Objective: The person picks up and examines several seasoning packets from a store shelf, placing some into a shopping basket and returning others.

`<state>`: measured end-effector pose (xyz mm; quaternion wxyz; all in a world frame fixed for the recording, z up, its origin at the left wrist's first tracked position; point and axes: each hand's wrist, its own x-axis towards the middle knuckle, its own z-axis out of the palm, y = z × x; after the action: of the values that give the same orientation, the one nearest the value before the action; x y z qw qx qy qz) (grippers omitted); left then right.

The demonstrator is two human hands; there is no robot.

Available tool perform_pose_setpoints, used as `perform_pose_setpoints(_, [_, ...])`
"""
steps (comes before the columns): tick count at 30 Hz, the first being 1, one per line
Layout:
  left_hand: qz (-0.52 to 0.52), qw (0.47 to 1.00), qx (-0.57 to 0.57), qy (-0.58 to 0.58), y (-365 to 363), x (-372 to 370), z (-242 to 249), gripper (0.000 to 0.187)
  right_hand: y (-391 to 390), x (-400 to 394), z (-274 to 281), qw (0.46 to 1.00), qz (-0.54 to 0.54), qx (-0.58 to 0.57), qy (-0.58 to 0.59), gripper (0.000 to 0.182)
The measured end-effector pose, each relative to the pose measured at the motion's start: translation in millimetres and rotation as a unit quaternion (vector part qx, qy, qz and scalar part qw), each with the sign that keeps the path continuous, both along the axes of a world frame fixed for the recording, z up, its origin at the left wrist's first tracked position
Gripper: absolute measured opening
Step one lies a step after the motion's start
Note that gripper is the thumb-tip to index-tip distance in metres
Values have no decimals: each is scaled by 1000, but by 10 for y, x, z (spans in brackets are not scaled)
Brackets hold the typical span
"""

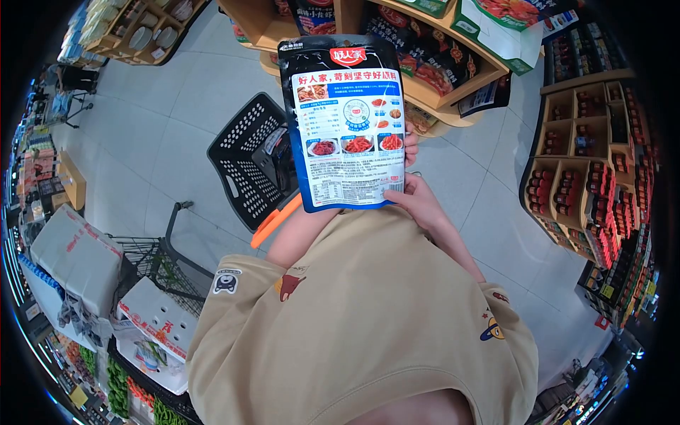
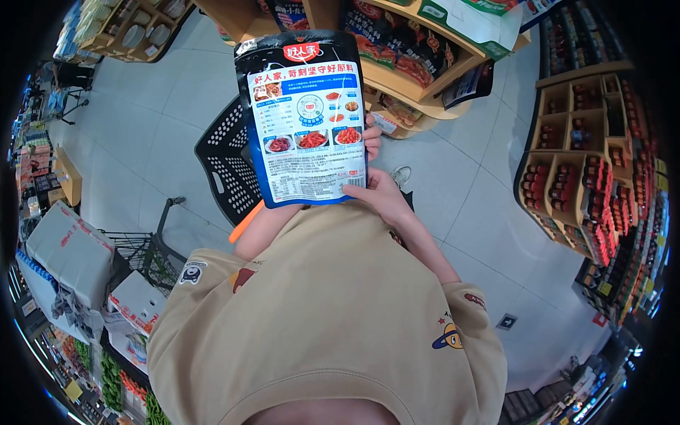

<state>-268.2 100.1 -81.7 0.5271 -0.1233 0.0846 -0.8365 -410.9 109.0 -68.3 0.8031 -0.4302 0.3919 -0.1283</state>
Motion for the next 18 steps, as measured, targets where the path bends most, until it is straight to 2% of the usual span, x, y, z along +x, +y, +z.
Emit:
perform_pose_setpoints(2, [8, 1000, -9, -15, 28, 29, 22, 47, 28, -4, -11, 1000, -16, -1, -2, 26])
perform_pose_setpoints(4, [75, 970, 82, -217, 123, 74, 190, 52, 49, -9, 7, 999, -33, 0, -5, 25])
perform_pose_setpoints(5, [67, 986, 70, -137, 201, 143, 283, 63, 53, -14, 41, 999, -52, 12, -4, 25])
perform_pose_setpoints(6, [62, 989, 69, -111, 245, 185, 322, 63, 49, -19, 57, 997, -71, 24, -2, 24])
perform_pose_setpoints(12, [82, 965, 140, -208, 200, 225, 214, 68, -69, -177, -85, 997, -75, -29, 5, 24])
perform_pose_setpoints(18, [175, 887, 266, -335, -42, 319, -81, 74, -412, -478, -105, 996, -67, -44, 26, 25])
